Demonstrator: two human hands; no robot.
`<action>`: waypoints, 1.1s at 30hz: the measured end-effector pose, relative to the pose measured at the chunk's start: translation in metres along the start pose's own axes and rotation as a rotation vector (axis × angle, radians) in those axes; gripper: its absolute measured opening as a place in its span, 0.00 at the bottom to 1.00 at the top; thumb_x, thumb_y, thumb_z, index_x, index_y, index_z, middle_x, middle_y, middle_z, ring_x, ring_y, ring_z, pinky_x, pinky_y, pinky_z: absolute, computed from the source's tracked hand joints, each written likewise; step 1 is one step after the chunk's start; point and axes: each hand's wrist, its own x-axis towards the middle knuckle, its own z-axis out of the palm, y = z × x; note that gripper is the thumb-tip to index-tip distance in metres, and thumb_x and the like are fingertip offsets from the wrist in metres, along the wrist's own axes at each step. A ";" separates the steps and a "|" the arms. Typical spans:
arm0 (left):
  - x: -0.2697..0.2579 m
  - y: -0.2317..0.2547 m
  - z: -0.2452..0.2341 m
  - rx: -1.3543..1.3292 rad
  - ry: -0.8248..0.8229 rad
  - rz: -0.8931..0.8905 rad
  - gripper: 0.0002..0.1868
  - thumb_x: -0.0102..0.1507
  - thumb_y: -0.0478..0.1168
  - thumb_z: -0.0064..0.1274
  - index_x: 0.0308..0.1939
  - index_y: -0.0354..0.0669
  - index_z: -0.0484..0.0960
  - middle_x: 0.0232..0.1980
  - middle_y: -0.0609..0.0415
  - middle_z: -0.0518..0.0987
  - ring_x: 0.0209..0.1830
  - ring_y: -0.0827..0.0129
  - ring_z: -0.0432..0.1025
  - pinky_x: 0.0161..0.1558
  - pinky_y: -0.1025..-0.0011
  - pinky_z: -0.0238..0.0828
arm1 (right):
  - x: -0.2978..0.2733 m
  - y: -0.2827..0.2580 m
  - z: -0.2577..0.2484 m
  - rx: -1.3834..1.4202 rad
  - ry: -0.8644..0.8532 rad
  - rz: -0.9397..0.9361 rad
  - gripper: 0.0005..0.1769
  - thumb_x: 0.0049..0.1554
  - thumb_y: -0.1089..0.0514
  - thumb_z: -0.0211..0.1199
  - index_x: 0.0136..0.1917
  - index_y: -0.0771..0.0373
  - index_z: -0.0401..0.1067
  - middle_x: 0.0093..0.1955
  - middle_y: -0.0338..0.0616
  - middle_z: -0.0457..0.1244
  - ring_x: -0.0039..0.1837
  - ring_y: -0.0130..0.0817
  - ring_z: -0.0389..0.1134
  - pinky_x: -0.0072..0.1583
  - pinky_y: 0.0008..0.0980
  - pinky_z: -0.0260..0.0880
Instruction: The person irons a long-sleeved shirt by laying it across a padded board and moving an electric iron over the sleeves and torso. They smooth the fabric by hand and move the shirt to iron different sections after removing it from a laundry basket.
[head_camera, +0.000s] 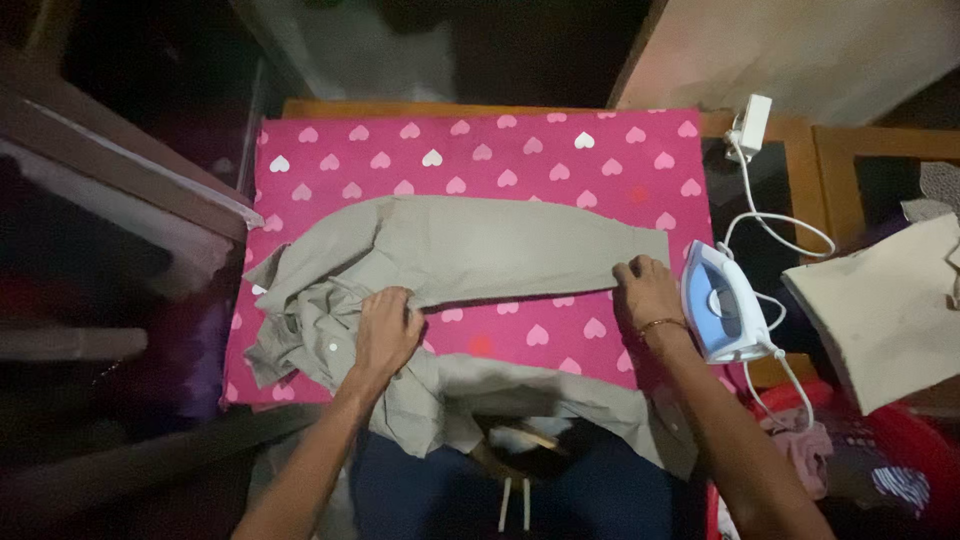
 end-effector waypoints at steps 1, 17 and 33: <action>0.003 0.003 -0.003 -0.058 0.006 -0.063 0.18 0.62 0.42 0.52 0.51 0.33 0.77 0.49 0.35 0.79 0.52 0.42 0.72 0.57 0.49 0.66 | 0.004 0.004 0.000 0.111 0.009 0.064 0.11 0.61 0.54 0.58 0.51 0.60 0.77 0.54 0.53 0.65 0.60 0.56 0.64 0.62 0.51 0.64; 0.111 0.010 -0.094 -0.095 -0.761 -0.198 0.34 0.59 0.63 0.55 0.48 0.33 0.83 0.44 0.32 0.83 0.47 0.44 0.81 0.49 0.55 0.75 | 0.015 -0.018 -0.098 -0.071 -0.503 0.207 0.21 0.53 0.46 0.61 0.45 0.66 0.80 0.45 0.60 0.73 0.51 0.55 0.75 0.59 0.48 0.73; 0.198 0.019 0.027 0.371 -0.199 -0.015 0.30 0.60 0.53 0.55 0.59 0.33 0.77 0.57 0.35 0.76 0.62 0.44 0.68 0.65 0.47 0.62 | 0.093 0.043 0.010 -0.246 0.117 0.024 0.21 0.70 0.52 0.49 0.72 0.62 0.67 0.68 0.63 0.61 0.72 0.61 0.59 0.72 0.58 0.58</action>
